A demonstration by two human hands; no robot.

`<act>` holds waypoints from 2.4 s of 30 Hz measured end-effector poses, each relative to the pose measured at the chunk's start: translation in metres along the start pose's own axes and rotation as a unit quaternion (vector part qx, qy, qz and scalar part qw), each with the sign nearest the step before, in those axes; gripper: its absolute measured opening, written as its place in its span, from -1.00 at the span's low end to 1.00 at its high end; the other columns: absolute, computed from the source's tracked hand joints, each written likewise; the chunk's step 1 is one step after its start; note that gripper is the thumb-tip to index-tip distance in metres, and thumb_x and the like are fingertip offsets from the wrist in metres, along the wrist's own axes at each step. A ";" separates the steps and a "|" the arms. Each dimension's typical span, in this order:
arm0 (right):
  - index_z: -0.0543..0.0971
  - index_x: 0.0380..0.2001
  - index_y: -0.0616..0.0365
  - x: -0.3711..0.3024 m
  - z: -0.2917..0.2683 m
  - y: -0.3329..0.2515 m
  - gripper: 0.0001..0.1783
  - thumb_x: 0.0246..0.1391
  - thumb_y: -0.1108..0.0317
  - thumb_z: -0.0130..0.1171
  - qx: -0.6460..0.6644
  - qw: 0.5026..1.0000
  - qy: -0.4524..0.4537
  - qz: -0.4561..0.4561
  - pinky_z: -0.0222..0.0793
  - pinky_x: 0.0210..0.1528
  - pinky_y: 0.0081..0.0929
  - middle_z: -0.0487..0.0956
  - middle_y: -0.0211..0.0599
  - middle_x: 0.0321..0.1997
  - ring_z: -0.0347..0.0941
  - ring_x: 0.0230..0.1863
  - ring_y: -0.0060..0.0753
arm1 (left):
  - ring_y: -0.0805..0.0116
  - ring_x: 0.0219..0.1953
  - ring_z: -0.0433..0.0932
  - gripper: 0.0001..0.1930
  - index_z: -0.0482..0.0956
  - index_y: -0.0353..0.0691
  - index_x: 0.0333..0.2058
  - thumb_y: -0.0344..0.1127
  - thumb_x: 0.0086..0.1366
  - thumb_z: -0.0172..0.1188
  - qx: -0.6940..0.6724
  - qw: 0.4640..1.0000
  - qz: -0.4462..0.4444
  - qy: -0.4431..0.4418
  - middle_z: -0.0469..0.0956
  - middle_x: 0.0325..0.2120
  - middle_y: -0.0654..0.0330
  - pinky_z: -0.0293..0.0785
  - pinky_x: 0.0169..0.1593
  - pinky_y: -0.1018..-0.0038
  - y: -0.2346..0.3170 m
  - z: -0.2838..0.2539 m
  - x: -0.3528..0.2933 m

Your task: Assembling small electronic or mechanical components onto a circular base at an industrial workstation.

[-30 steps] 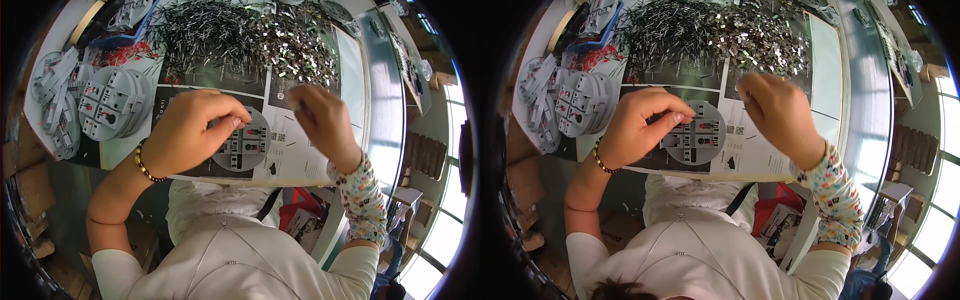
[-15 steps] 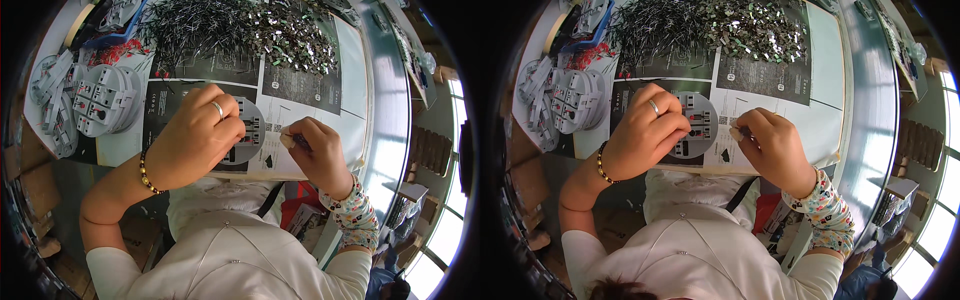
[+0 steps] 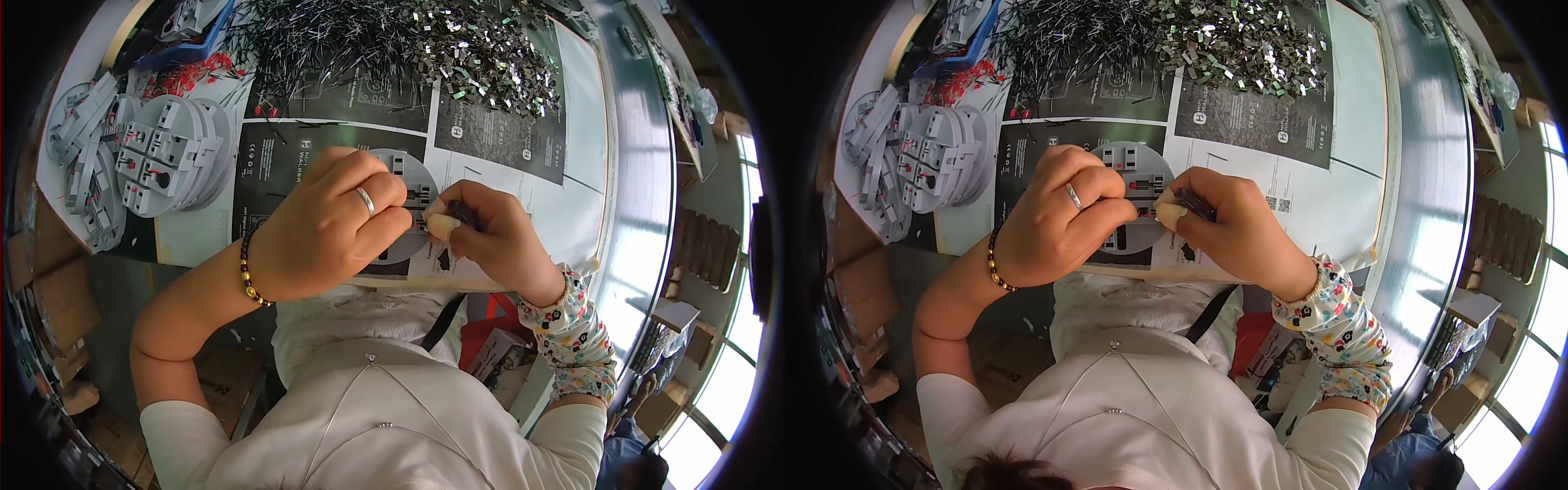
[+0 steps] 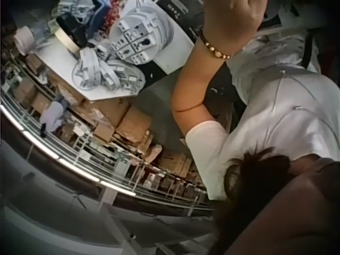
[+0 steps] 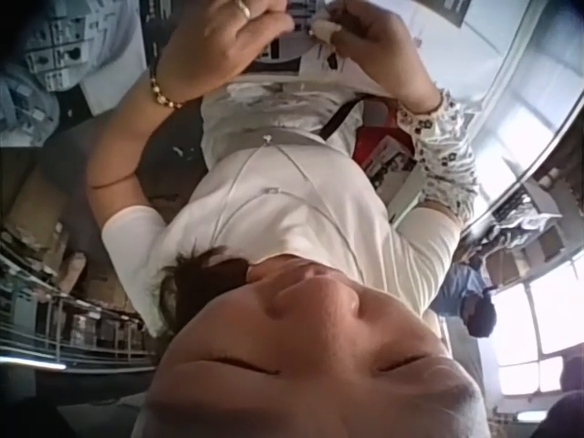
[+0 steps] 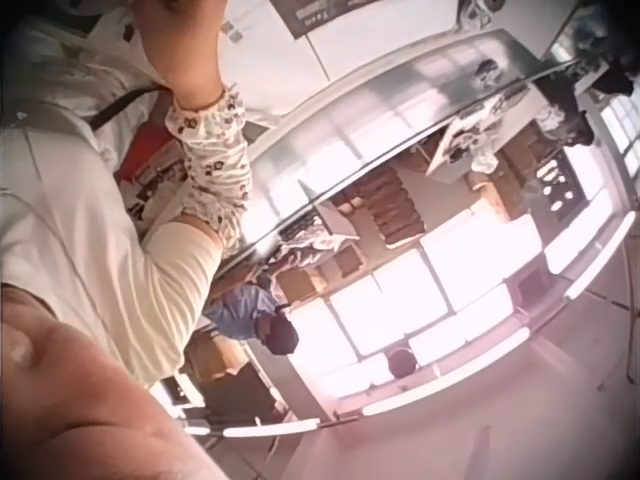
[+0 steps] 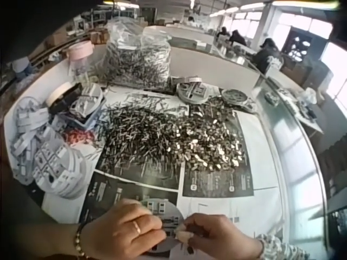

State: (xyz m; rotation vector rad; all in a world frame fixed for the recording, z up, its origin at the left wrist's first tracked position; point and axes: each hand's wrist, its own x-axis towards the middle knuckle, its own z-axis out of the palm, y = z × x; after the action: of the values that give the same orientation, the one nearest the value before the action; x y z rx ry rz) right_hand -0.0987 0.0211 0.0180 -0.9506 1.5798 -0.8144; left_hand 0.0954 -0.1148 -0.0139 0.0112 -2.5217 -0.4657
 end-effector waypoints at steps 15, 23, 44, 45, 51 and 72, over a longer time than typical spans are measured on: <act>0.60 -0.19 0.24 0.000 0.003 0.002 -0.89 0.21 0.55 0.19 0.005 1.000 -0.005 0.005 0.16 -0.53 -0.78 0.60 -0.45 -0.44 0.35 -0.54 -0.74 | 0.29 -0.17 0.38 -0.87 0.61 -0.15 -0.34 -0.47 0.09 0.28 0.027 0.999 0.013 0.044 0.49 -0.23 0.31 0.32 0.06 0.28 0.001 0.005 -0.003; 0.59 -0.19 0.26 0.001 0.003 0.002 -0.90 0.24 0.55 0.16 0.005 1.000 -0.009 0.009 0.16 -0.61 -0.78 0.61 -0.40 -0.43 0.36 -0.56 -0.74 | 0.28 -0.17 0.38 -0.85 0.63 -0.14 -0.33 -0.47 0.08 0.33 0.008 1.000 -0.008 0.028 0.51 -0.23 0.31 0.32 0.07 0.29 0.001 0.005 -0.003; 0.56 -0.20 0.29 0.002 0.006 -0.001 -0.93 0.27 0.53 0.15 0.097 0.994 -0.021 0.044 0.32 -0.59 -0.78 0.63 -0.34 -0.43 0.46 -0.50 -0.67 | 0.32 -0.29 0.32 -0.81 0.57 -0.13 -0.37 -0.48 0.07 0.40 -0.117 0.987 -0.112 -0.018 0.48 -0.37 0.33 0.27 0.00 0.37 -0.006 0.012 -0.002; 0.57 -0.21 0.28 0.002 0.006 -0.003 -0.93 0.28 0.52 0.15 0.104 0.993 -0.015 0.045 0.30 -0.59 -0.78 0.63 -0.35 -0.44 0.45 -0.51 -0.68 | 0.33 -0.30 0.31 -0.81 0.56 -0.12 -0.37 -0.47 0.07 0.40 -0.115 0.987 -0.111 -0.019 0.47 -0.38 0.33 0.27 0.00 0.37 -0.006 0.012 -0.001; 0.59 -0.25 0.26 0.009 0.003 -0.017 -0.94 0.27 0.49 0.17 0.091 0.994 0.017 0.067 0.19 -0.57 -0.83 0.62 -0.38 -0.46 0.36 -0.54 -0.73 | 0.33 -0.30 0.32 -0.80 0.54 -0.10 -0.39 -0.46 0.07 0.40 -0.097 0.989 -0.107 -0.028 0.46 -0.41 0.33 0.25 0.06 0.34 -0.004 0.010 0.001; 0.55 -0.32 0.12 -0.001 0.020 -0.002 -0.73 -0.16 0.60 0.27 -0.381 0.867 0.100 -0.304 0.35 -0.46 -0.47 0.52 -0.32 -0.43 0.38 -0.55 -0.34 | 0.29 -0.21 0.38 -0.80 0.53 -0.11 -0.39 -0.46 0.04 0.38 -0.047 0.994 -0.098 -0.015 0.51 -0.36 0.29 0.19 0.28 0.13 0.002 0.013 -0.001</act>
State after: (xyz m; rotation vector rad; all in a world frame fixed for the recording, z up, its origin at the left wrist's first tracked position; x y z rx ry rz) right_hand -0.0789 0.0211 0.0161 -2.0706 1.8409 -0.7110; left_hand 0.0897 -0.1087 -0.0243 0.2190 -2.5380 -0.6670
